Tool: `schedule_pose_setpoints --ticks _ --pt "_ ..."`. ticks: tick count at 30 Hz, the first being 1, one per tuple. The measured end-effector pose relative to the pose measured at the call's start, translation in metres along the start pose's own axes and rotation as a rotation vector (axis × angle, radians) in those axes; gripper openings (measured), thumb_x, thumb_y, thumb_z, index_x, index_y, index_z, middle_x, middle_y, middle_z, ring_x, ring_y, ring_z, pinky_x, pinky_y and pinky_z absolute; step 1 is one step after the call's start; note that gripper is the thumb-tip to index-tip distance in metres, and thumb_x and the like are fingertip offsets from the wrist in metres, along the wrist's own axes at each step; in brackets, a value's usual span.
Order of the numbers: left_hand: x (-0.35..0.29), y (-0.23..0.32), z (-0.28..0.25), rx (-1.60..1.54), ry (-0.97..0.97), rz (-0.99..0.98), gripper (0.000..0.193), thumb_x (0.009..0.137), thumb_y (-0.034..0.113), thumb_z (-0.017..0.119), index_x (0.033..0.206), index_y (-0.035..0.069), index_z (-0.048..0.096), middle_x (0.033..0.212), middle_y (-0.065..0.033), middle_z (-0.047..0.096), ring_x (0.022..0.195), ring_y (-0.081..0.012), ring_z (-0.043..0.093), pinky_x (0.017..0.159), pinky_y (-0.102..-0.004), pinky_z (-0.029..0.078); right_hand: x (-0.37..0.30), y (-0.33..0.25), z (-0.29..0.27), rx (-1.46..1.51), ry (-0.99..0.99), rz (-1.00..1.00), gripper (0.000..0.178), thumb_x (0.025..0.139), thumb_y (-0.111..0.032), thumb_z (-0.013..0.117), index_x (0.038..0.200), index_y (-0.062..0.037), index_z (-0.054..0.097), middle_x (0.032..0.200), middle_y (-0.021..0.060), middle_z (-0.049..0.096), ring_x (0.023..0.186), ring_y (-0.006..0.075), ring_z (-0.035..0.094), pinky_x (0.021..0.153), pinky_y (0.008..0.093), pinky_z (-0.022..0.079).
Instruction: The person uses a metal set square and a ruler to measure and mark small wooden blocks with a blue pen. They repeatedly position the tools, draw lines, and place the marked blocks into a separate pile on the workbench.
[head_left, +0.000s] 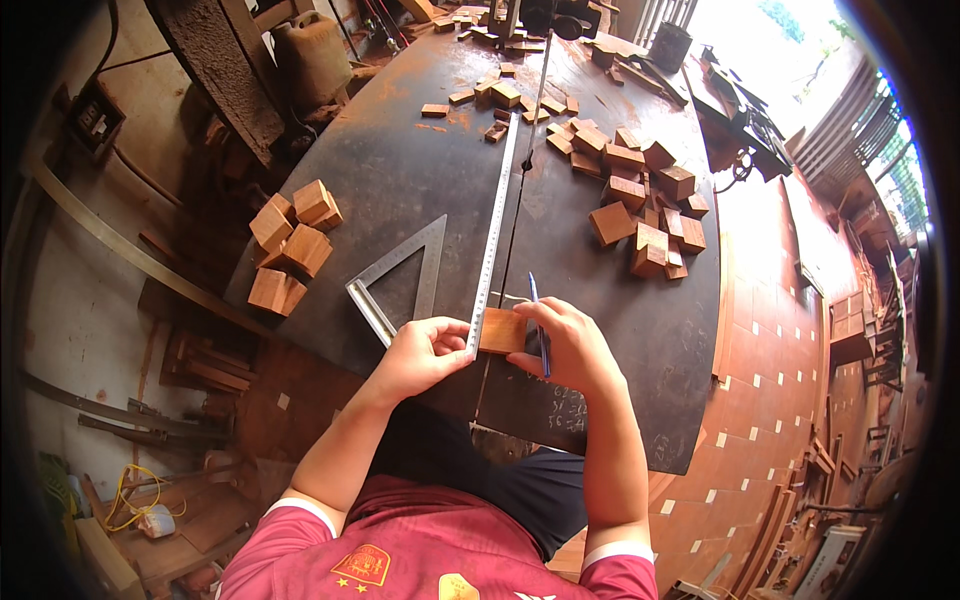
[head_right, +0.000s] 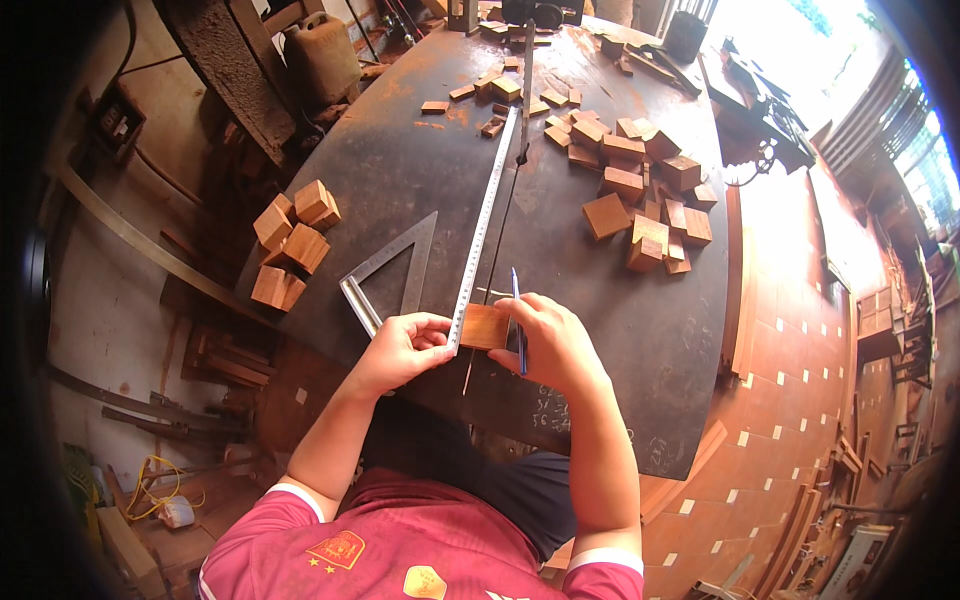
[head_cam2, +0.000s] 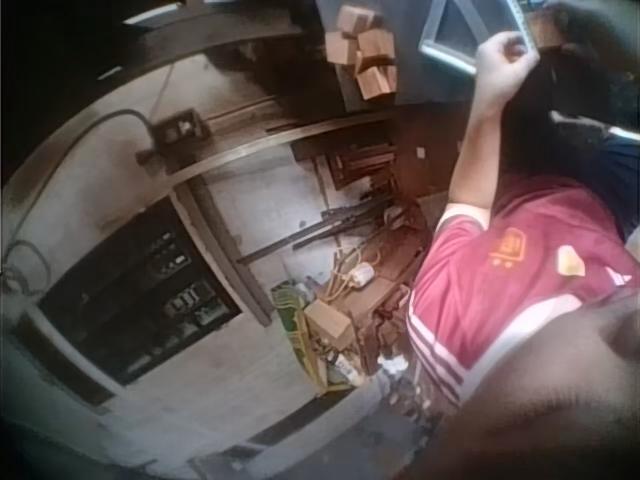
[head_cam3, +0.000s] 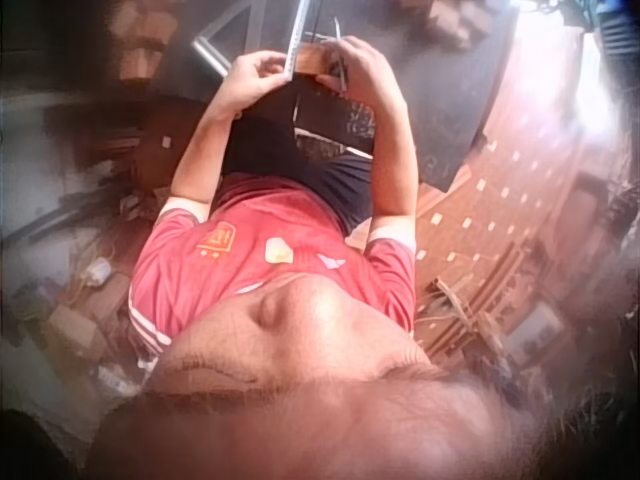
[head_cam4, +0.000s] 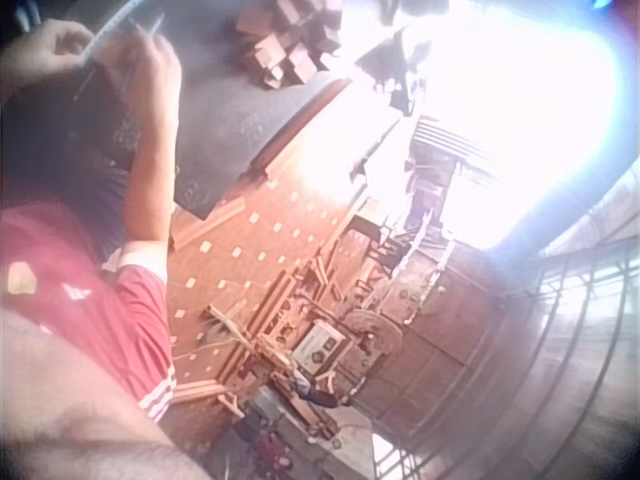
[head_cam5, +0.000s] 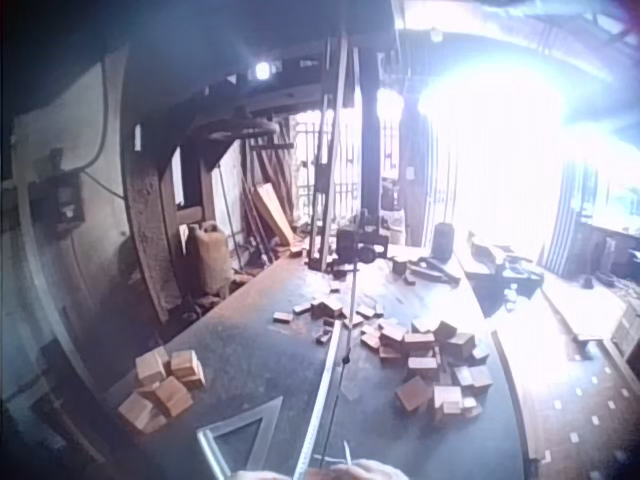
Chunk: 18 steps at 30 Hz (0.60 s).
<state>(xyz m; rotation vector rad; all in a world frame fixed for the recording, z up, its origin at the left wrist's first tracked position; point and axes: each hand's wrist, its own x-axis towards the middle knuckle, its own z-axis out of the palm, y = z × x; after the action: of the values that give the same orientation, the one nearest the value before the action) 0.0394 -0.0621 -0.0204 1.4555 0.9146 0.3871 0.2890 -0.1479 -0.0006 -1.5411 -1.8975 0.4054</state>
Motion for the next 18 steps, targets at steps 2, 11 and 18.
schedule_pose_setpoints --ticks 2,11,18 --pt "0.0 -0.002 0.002 0.018 0.032 0.03 0.042 0.088 0.009 0.08 0.125 -0.004 0.068 0.099 -0.0064 0.073 0.084 -0.0091 0.068 0.079 -0.0251 0.056 0.0 0.0 0.0 -0.013 0.006 -0.01 0.055 0.071 -0.024 0.089 0.117 -0.0076 0.066 0.099 0.012 0.067 0.088 0.0338 0.067 0.079 0.0418 0.056" --pt "0.002 0.003 0.004 -0.078 0.047 0.029 0.039 0.089 0.006 0.078 0.126 -0.002 0.069 0.095 -0.0036 0.072 0.08 -0.0062 0.066 0.074 -0.0231 0.055 0.002 -0.005 -0.002 -0.031 0.006 -0.022 0.055 0.071 -0.025 0.089 0.117 -0.0073 0.066 0.098 0.0121 0.067 0.087 0.0343 0.066 0.078 0.0422 0.055" --pt "0.003 -0.003 0.007 0.009 0.09 0.096 0.041 0.089 0.01 0.079 0.126 -0.002 0.069 0.094 -0.0028 0.073 0.079 -0.0058 0.065 0.074 -0.0239 0.055 0.003 -0.006 -0.002 -0.034 -0.005 -0.007 0.055 0.07 -0.025 0.09 0.116 -0.0067 0.066 0.099 0.0123 0.068 0.089 0.0344 0.067 0.08 0.0425 0.056"
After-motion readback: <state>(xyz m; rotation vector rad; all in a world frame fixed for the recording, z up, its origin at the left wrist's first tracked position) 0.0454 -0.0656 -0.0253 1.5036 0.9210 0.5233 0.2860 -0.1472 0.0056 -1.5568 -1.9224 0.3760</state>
